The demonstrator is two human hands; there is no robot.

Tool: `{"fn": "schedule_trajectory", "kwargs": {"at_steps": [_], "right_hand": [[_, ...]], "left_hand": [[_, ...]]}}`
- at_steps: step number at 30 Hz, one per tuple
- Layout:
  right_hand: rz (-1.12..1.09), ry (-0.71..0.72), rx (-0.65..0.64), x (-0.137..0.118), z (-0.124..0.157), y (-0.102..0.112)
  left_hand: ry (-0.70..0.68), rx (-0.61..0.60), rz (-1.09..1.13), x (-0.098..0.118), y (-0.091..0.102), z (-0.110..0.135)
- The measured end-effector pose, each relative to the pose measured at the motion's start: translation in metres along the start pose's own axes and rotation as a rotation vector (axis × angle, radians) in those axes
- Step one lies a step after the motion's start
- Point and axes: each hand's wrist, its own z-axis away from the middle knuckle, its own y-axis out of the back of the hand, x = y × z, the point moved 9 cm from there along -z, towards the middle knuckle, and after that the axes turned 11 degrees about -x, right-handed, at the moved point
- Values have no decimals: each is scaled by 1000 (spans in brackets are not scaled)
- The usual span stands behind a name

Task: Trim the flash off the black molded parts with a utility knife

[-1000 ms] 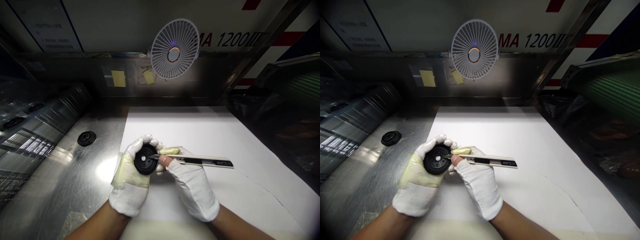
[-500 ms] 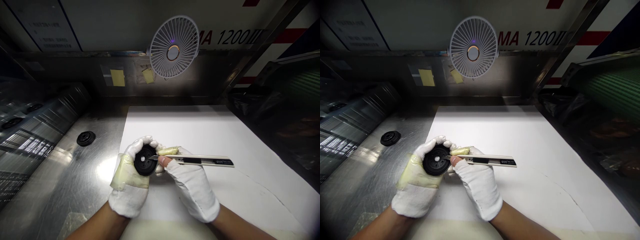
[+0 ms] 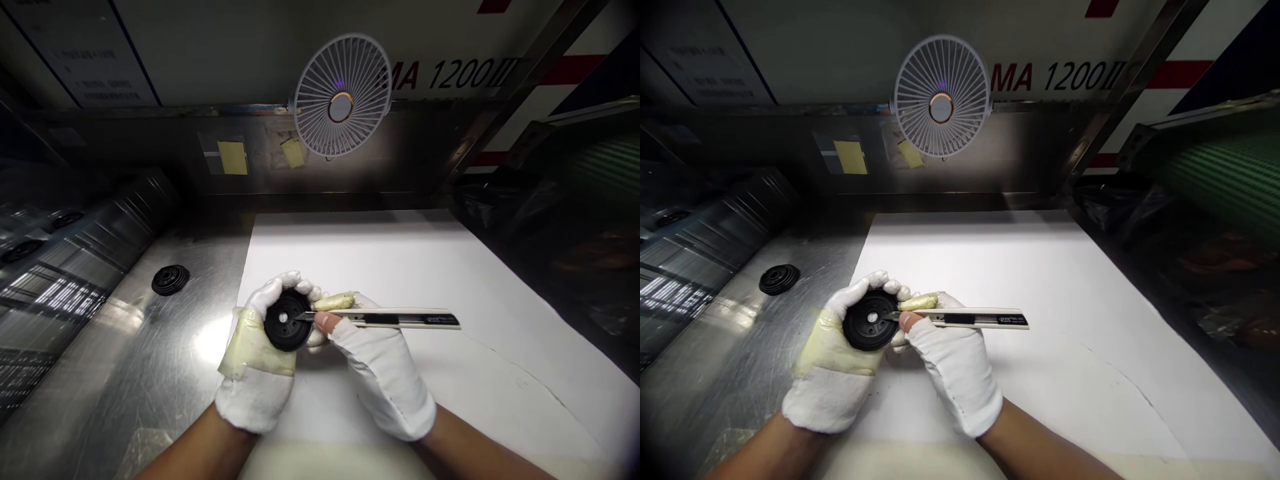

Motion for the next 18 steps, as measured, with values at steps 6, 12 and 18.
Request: {"fn": "schedule_trajectory", "kwargs": {"at_steps": [6,12,18], "right_hand": [[-167,27,25,-17,-3,5],[-240,-13,2,-28,4,16],[-140,18,-22,-35,7,14]], "left_hand": [[92,-1,-238,1,1,1],[157,-237,-449,0,-22,5],[185,-214,-371,-6,-16,3]]}}
